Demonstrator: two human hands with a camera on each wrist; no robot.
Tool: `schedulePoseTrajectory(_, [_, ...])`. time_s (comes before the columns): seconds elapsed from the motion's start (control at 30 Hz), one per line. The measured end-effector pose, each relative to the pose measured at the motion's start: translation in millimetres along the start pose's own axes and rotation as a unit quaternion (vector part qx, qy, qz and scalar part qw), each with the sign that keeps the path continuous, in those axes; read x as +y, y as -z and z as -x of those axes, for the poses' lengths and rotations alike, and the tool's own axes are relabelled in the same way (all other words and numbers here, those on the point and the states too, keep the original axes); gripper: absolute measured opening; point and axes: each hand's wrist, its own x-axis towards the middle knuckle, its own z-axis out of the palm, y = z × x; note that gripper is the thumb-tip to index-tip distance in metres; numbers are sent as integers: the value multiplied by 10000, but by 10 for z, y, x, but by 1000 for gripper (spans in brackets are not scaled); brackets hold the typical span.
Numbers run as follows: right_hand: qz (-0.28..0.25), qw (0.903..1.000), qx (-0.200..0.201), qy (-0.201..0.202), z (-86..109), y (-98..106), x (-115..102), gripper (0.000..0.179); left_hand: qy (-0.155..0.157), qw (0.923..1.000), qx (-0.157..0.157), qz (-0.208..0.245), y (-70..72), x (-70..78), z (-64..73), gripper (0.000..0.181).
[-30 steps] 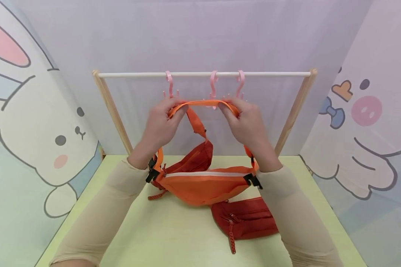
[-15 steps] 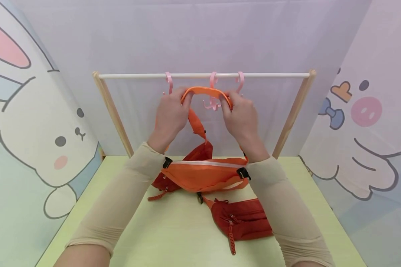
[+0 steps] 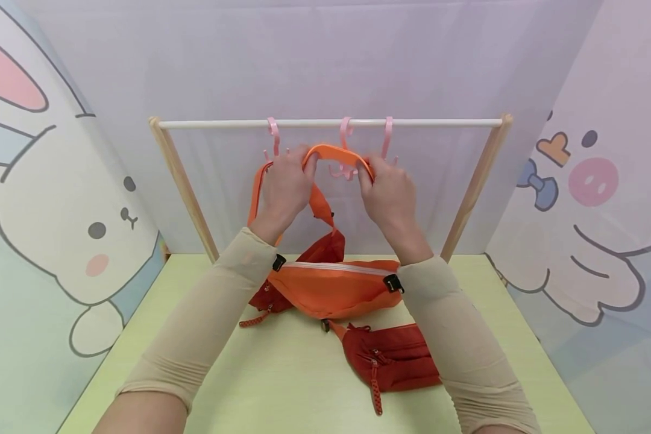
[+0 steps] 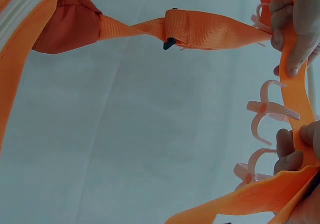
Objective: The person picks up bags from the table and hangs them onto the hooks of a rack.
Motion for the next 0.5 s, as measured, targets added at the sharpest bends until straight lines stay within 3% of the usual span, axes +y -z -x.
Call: schedulePoseTrajectory(0.5, [186, 9991, -366, -126, 52, -111, 82, 34, 117, 9981, -444, -411, -20, -46, 130, 28])
